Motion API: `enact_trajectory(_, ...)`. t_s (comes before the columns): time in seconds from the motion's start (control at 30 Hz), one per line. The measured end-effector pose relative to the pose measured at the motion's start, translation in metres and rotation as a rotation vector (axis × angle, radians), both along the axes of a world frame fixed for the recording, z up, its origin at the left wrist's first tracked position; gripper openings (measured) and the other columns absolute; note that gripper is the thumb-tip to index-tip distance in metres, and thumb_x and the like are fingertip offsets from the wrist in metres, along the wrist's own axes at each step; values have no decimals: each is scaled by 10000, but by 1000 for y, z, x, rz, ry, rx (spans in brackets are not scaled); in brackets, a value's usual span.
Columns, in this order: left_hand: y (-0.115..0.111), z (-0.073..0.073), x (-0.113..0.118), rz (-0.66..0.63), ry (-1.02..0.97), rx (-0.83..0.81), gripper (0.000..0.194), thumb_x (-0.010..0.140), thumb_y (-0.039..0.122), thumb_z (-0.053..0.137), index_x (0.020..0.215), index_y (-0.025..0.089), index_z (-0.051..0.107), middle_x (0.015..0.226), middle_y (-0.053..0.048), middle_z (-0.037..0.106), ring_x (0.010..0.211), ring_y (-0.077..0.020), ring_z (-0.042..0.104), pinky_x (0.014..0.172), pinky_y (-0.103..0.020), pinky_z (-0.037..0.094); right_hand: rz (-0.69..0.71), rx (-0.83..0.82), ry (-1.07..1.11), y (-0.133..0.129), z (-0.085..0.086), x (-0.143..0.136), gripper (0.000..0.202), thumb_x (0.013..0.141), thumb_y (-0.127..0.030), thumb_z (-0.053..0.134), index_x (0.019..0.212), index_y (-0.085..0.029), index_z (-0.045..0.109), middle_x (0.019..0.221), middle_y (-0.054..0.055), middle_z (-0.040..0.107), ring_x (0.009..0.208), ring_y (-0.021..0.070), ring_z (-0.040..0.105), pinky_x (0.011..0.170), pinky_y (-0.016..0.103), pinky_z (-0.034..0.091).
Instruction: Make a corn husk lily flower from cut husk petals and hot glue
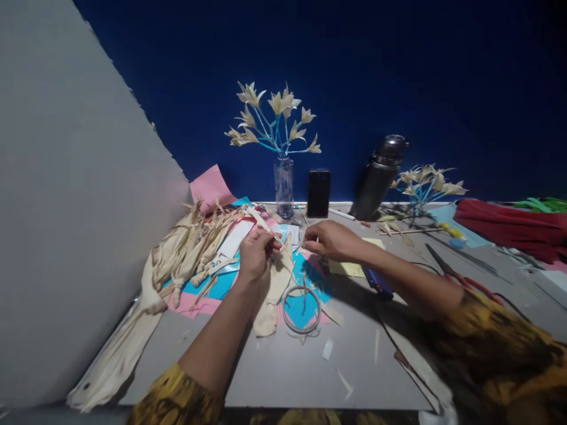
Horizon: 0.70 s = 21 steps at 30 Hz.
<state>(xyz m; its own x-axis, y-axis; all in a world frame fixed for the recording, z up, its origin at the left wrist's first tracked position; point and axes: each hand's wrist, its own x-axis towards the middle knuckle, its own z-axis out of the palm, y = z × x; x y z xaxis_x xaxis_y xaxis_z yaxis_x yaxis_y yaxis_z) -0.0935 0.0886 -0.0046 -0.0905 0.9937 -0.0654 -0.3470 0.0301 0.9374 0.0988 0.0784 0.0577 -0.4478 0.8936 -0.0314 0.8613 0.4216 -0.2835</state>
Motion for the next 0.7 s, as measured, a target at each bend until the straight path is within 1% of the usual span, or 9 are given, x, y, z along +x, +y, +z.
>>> enact_trajectory(0.07, -8, 5, 3, -122, 34, -16, 194, 641, 275, 709, 627, 169, 547, 547, 15, 607, 478, -90, 532, 489, -213, 410, -45, -18, 248, -17, 3, -6, 262, 914, -386, 604, 835, -171, 733, 799, 48, 729, 712, 166, 623, 614, 251, 360)
enact_trajectory(0.17, -21, 12, 11, -266, 125, -3, 182, 645, 266, 715, 608, 172, 563, 501, 30, 556, 474, -96, 512, 506, -229, 410, -123, -117, 530, -34, -5, -6, 242, 842, -384, 678, 777, -153, 706, 701, 16, 673, 617, 132, 557, 556, 231, 346)
enact_trajectory(0.23, -30, 14, 17, -328, 172, 9, 166, 643, 229, 705, 582, 172, 561, 475, 40, 519, 457, -85, 475, 499, -225, 381, -160, -210, 670, -38, -14, 0, 225, 796, -361, 705, 746, -143, 684, 648, -4, 629, 578, 114, 515, 532, 221, 345)
enact_trajectory(0.3, -37, 14, 22, -391, 177, -7, 149, 642, 204, 691, 569, 171, 565, 451, 51, 481, 437, -75, 436, 492, -222, 358, -178, -293, 746, -40, -22, 7, 213, 768, -344, 705, 722, -139, 666, 615, -18, 596, 558, 106, 488, 517, 215, 345)
enact_trajectory(0.37, -41, 14, 26, -437, 185, -38, 128, 646, 203, 686, 578, 172, 583, 451, 50, 481, 435, -77, 434, 481, -219, 346, -182, -339, 756, -43, -27, 14, 183, 757, -315, 682, 708, -142, 654, 603, -26, 576, 553, 102, 475, 508, 209, 340)
enact_trajectory(0.47, -44, 13, 30, -481, 274, -56, 133, 641, 216, 696, 573, 169, 592, 467, 29, 525, 430, -79, 441, 452, -208, 312, -179, -343, 708, -47, -28, 17, 132, 760, -253, 622, 679, -148, 628, 587, -37, 542, 546, 95, 449, 504, 201, 323)
enact_trajectory(0.6, -47, 12, 35, -497, 328, -67, 153, 636, 254, 704, 586, 171, 586, 466, 31, 527, 417, -78, 434, 445, -206, 327, -196, -250, 579, -51, -27, 17, 135, 759, -183, 565, 632, -154, 601, 557, -47, 501, 541, 95, 435, 504, 209, 284)
enact_trajectory(0.7, -51, 9, 38, -457, 376, -62, 170, 660, 294, 694, 616, 180, 576, 478, 40, 519, 416, -87, 443, 443, -210, 348, -196, -170, 481, -50, -27, 16, 149, 760, -172, 569, 616, -157, 600, 553, -50, 498, 543, 97, 438, 517, 222, 269)
